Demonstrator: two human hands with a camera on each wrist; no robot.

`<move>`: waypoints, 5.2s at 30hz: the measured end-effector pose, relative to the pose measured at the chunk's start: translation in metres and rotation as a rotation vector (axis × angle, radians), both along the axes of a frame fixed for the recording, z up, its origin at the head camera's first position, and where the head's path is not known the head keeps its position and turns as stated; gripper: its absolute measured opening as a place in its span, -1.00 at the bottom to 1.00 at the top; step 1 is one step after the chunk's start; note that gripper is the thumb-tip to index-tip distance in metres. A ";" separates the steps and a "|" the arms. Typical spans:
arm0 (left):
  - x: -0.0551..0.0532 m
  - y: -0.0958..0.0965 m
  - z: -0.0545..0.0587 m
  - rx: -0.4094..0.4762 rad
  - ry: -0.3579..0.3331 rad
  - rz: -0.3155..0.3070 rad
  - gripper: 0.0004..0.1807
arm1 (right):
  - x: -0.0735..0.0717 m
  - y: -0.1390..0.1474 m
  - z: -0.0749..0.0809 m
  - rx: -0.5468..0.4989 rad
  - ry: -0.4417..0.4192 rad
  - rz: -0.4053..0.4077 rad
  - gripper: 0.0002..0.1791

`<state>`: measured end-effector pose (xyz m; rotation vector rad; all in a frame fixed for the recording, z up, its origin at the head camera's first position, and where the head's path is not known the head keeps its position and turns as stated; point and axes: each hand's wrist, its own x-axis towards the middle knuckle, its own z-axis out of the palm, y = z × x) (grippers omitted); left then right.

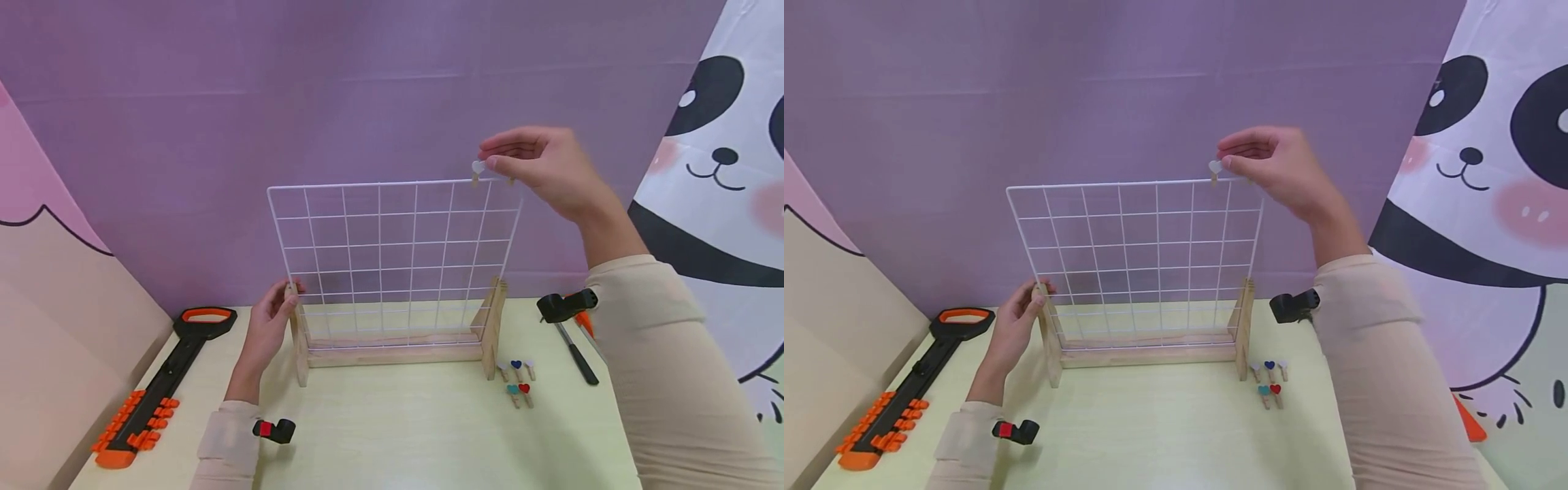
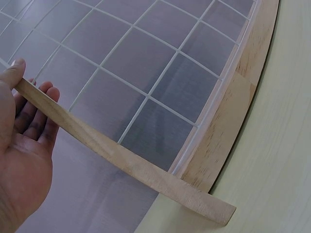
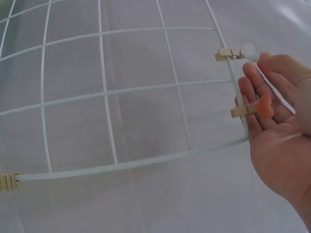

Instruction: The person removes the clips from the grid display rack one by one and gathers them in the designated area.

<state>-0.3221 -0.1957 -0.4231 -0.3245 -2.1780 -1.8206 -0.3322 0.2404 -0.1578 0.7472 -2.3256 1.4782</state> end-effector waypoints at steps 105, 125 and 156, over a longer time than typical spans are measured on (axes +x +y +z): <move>-0.006 0.003 0.000 0.012 0.020 -0.008 -0.47 | 0.057 0.081 -0.133 0.089 -0.070 -0.289 -0.67; -0.007 0.003 -0.002 0.025 0.045 0.000 -0.47 | 0.078 0.097 -0.224 0.033 -0.149 -0.214 -0.72; -0.004 0.002 0.001 0.018 0.017 -0.004 -0.45 | 0.084 0.125 -0.309 0.139 -0.413 -0.258 -0.59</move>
